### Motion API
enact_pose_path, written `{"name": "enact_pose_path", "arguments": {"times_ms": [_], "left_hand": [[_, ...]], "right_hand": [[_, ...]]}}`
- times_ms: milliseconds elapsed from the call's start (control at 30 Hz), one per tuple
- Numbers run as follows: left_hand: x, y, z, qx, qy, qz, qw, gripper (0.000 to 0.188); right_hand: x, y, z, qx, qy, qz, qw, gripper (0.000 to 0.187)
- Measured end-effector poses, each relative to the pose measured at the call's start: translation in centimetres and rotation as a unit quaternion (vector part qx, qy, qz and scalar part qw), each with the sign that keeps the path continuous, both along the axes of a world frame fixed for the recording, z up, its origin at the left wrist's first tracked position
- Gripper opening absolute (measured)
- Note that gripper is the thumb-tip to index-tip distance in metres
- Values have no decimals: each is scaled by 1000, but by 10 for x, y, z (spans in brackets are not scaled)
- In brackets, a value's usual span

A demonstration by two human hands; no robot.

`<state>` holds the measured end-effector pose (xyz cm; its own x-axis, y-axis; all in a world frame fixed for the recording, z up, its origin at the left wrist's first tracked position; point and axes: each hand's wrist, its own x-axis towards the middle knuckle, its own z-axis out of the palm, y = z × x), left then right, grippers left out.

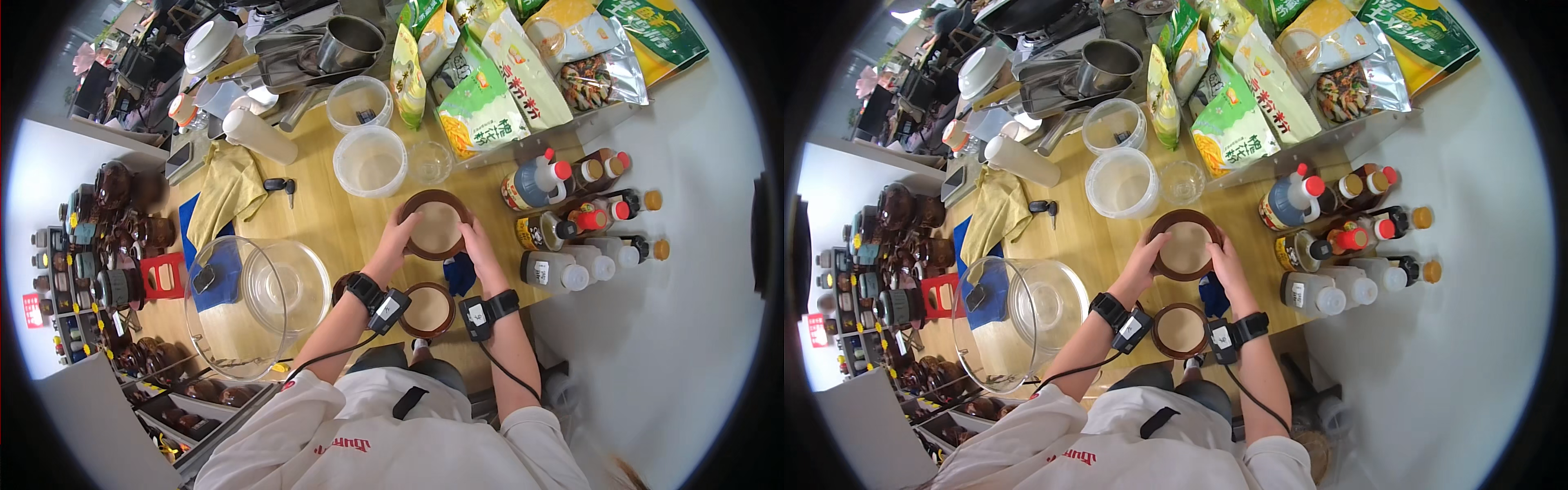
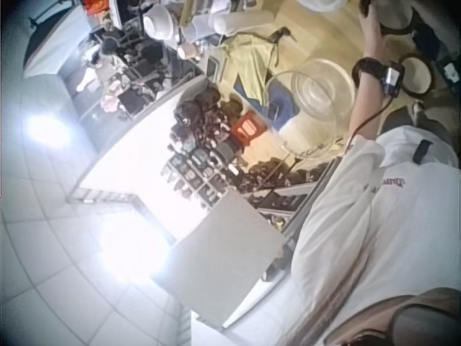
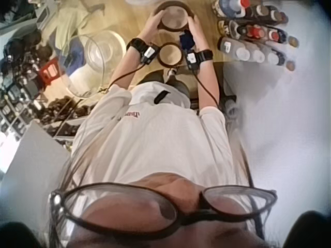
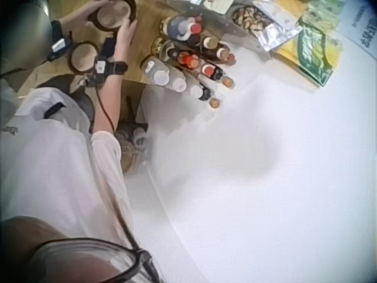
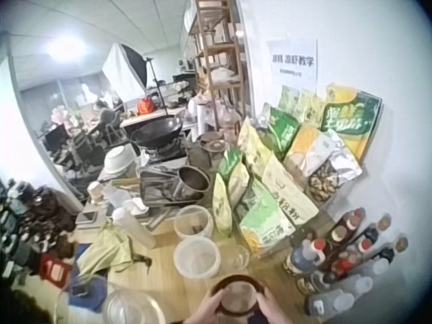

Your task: Cleaning and wiping the exterior of small ceramic bowls with a blue cloth.

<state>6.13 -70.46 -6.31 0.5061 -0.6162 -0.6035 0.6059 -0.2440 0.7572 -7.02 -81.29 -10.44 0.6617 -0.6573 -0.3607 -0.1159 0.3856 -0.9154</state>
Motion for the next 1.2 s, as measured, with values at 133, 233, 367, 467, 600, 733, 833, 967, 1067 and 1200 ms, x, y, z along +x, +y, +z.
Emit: {"name": "enact_pose_path", "arguments": {"times_ms": [133,233,367,467,600,733,833,967,1067,1200], "left_hand": [[1,-2,-5,4,-16,-13,1000,52],[1,-2,-9,0,-31,-21,999,52],[1,-6,-13,-2,-13,-26,1000,47],[8,5,-17,6,-2,1,1000,44],[3,1,-12,15,-10,-9,1000,43],[1,-3,-12,8,-2,-21,1000,43],[4,1,-11,2,8,-14,1000,44],[5,0,-5,13,14,-26,999,45],[2,-5,-4,10,21,-49,999,46],[10,0,-10,2,14,-63,998,46]], "right_hand": [[-1,-1,3,-28,33,30,999,48],[-2,-2,0,-45,31,39,998,49],[-9,-3,-12,8,93,-16,995,54],[-13,9,40,-151,186,40,970,52],[-36,14,27,-361,216,65,905,50],[-45,5,-10,-228,150,19,962,42],[-45,21,-6,-375,262,70,886,44],[-41,30,20,-468,371,115,794,59],[-49,28,5,-362,364,61,856,53],[-81,14,-6,-138,237,-35,961,38]]}}
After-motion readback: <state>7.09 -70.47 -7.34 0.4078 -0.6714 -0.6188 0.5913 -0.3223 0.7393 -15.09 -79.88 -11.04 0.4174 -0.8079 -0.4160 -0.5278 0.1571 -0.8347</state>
